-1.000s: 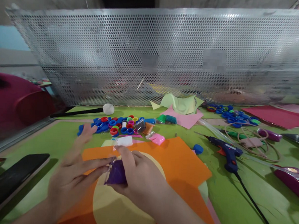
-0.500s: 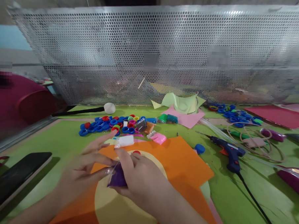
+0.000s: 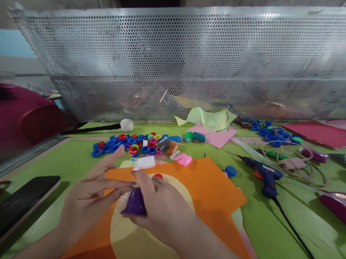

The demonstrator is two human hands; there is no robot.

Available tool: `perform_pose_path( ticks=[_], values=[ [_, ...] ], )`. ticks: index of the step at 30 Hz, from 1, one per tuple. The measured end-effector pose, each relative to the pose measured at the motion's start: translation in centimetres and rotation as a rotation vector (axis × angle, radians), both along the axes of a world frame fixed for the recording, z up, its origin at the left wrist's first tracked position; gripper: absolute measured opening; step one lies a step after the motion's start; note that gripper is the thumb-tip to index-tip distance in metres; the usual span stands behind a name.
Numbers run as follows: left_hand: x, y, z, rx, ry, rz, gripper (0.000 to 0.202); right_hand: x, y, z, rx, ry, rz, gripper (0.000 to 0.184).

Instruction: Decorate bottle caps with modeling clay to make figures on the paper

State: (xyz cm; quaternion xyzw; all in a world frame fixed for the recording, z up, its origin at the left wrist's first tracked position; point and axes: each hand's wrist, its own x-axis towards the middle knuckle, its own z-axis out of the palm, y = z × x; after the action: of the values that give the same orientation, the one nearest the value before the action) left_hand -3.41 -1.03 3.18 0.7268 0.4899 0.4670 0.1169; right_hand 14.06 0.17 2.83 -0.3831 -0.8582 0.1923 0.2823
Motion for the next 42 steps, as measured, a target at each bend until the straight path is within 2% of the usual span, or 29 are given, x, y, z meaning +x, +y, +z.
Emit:
perform_pose_path(
  ticks=[10, 13, 19, 28, 33, 38, 42],
  values=[
    [0.03, 0.57, 0.36, -0.19, -0.032, -0.082, 0.013, 0.02, -0.01, 0.09, -0.047, -0.045, -0.016, 0.063],
    [0.1, 0.52, 0.49, -0.139, -0.011, -0.079, 0.014, 0.01, -0.15, 0.1, -0.075, -0.012, -0.01, 0.064],
    [0.0, 0.19, 0.53, 0.105, 0.123, -0.088, 0.023, 0.1, -0.39, 0.0, -0.161, 0.098, -0.029, 0.071],
    [-0.09, 0.04, 0.5, 0.145, 0.126, -0.109, 0.028, 0.02, -0.5, 0.24, -0.287, 0.209, -0.102, 0.069],
    [0.0, 0.17, 0.88, 0.179, 0.215, -0.1, 0.026, -0.03, -0.17, 0.51, -0.343, 0.224, -0.082, 0.067],
    [-0.19, 0.31, 0.46, 0.209, 0.226, -0.121, 0.027, 0.14, -0.09, 0.74, -0.393, 0.205, -0.074, 0.07],
    [-0.51, 0.26, 0.13, 0.117, 0.151, -0.079, 0.029, 0.22, -0.29, 0.79, -0.359, 0.179, -0.083, 0.068]
  ],
)
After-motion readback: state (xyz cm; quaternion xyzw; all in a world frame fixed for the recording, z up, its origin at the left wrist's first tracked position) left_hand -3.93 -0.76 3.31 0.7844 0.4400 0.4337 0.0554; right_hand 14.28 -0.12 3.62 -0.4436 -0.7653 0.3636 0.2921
